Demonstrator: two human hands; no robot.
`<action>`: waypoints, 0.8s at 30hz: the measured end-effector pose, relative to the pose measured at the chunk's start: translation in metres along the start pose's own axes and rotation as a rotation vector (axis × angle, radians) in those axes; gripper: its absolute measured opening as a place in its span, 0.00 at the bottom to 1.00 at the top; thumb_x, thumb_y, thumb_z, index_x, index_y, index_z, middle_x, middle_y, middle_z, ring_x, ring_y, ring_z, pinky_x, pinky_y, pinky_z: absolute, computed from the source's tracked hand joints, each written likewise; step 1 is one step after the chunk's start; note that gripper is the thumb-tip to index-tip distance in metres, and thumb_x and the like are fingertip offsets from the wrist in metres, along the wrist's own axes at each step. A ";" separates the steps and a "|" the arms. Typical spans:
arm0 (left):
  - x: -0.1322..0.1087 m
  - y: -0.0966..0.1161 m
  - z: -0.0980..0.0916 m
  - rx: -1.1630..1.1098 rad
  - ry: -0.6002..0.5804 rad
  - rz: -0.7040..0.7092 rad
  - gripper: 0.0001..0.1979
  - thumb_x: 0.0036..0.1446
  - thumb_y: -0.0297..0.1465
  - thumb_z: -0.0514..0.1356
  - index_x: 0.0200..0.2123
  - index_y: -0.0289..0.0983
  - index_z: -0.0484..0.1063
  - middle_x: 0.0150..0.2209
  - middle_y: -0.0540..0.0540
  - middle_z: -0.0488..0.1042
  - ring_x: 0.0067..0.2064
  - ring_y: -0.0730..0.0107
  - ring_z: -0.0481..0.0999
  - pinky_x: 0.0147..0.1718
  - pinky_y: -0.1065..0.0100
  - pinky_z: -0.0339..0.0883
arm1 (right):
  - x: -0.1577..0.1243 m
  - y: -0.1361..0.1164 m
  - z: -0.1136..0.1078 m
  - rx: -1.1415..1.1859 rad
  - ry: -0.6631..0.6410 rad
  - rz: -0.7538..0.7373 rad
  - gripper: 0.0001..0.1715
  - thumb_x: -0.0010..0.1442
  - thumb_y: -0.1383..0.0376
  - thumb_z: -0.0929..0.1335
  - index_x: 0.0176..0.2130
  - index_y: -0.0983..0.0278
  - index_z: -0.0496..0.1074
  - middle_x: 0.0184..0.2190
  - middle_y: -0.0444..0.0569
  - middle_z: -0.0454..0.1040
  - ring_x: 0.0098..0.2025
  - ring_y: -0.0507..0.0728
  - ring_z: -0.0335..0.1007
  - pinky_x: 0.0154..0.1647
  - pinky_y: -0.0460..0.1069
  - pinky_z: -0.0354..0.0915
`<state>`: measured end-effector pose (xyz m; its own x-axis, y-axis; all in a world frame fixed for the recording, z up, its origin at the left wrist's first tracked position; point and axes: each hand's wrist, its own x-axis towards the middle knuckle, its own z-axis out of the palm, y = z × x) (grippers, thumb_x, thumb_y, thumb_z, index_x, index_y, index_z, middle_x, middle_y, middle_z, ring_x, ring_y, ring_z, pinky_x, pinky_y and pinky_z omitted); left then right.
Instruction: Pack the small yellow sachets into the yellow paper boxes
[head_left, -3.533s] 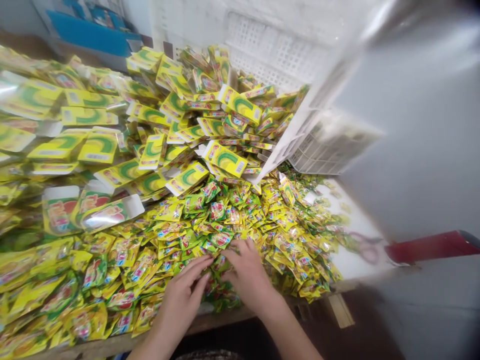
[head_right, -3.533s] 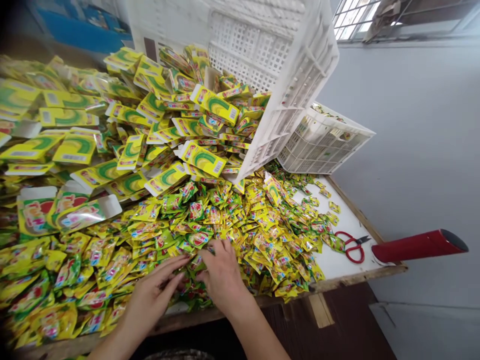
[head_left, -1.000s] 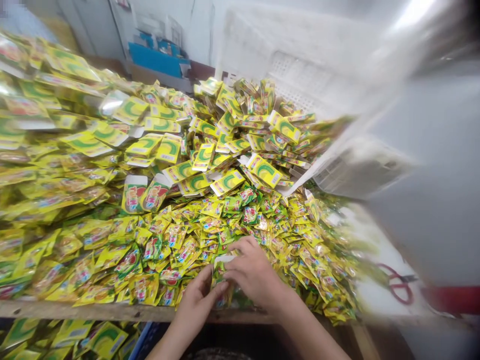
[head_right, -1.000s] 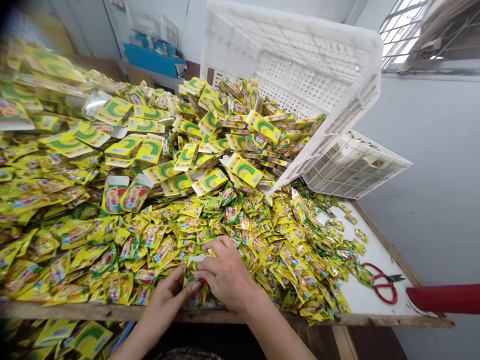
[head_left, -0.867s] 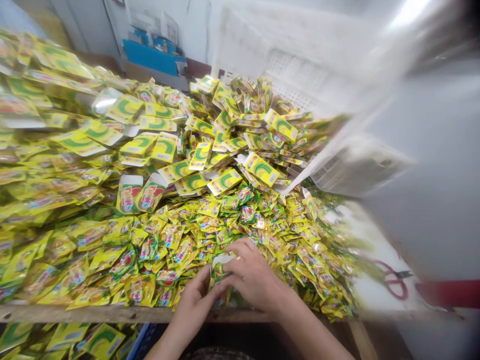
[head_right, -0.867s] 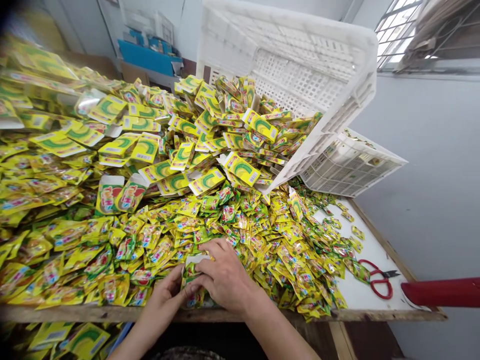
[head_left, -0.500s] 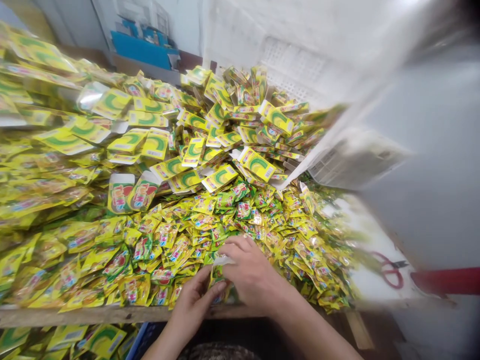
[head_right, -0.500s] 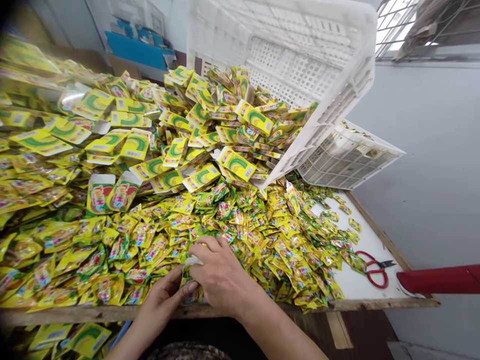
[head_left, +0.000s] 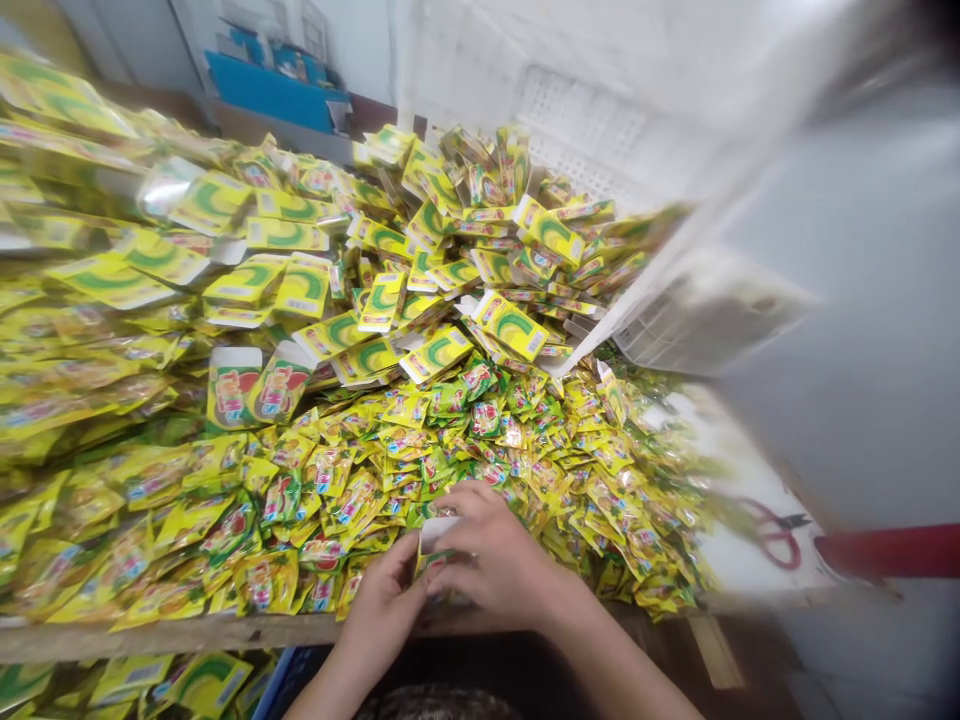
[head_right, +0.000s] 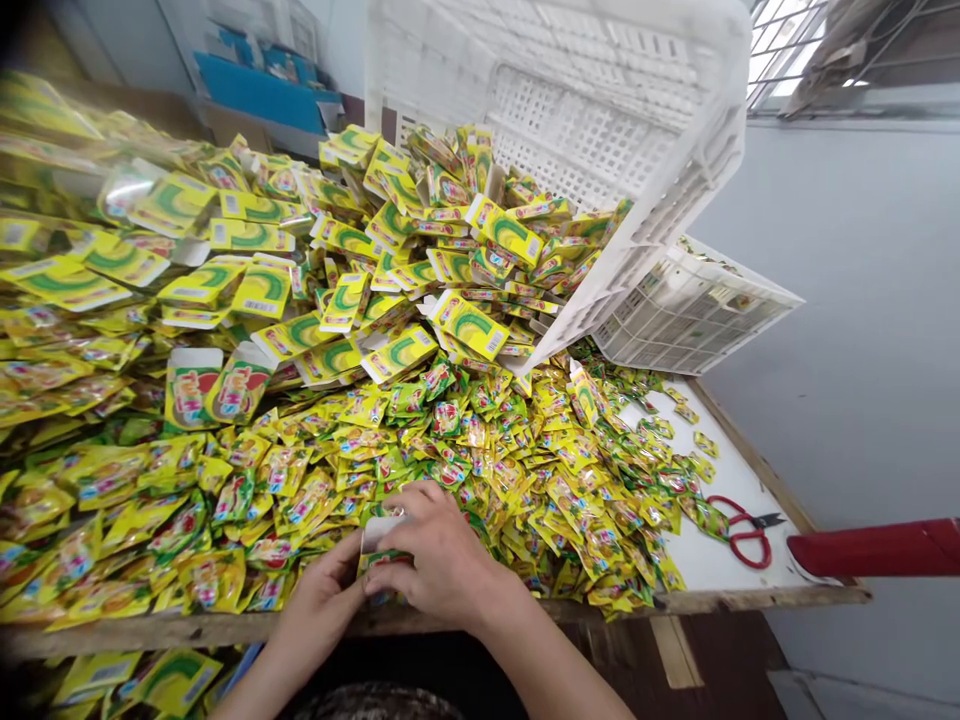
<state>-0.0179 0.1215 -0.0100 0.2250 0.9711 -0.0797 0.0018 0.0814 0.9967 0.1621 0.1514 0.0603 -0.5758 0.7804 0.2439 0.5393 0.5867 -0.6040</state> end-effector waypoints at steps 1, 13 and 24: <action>0.000 0.001 0.001 -0.001 -0.002 -0.013 0.15 0.56 0.34 0.63 0.47 0.39 0.75 0.43 0.47 0.80 0.43 0.61 0.77 0.44 0.66 0.70 | -0.003 0.001 0.000 -0.004 0.032 0.029 0.08 0.58 0.58 0.74 0.36 0.60 0.78 0.51 0.49 0.70 0.55 0.59 0.60 0.57 0.55 0.59; -0.007 0.000 -0.007 -0.032 0.170 -0.215 0.21 0.59 0.44 0.59 0.50 0.40 0.76 0.52 0.46 0.78 0.59 0.54 0.71 0.60 0.56 0.62 | -0.023 0.005 0.027 0.986 0.410 0.612 0.12 0.54 0.57 0.73 0.35 0.62 0.74 0.23 0.42 0.70 0.24 0.53 0.66 0.22 0.47 0.66; 0.000 0.028 -0.020 0.077 0.169 -0.116 0.16 0.49 0.41 0.68 0.40 0.41 0.81 0.43 0.45 0.82 0.47 0.56 0.79 0.51 0.61 0.71 | -0.009 -0.007 0.036 0.859 0.429 0.478 0.07 0.53 0.63 0.74 0.34 0.61 0.82 0.32 0.48 0.75 0.34 0.54 0.70 0.30 0.46 0.67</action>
<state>-0.0377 0.1284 0.0174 0.0528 0.9806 -0.1888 0.0936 0.1834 0.9786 0.1412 0.1326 0.0348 -0.0655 0.9978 -0.0138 -0.0579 -0.0176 -0.9982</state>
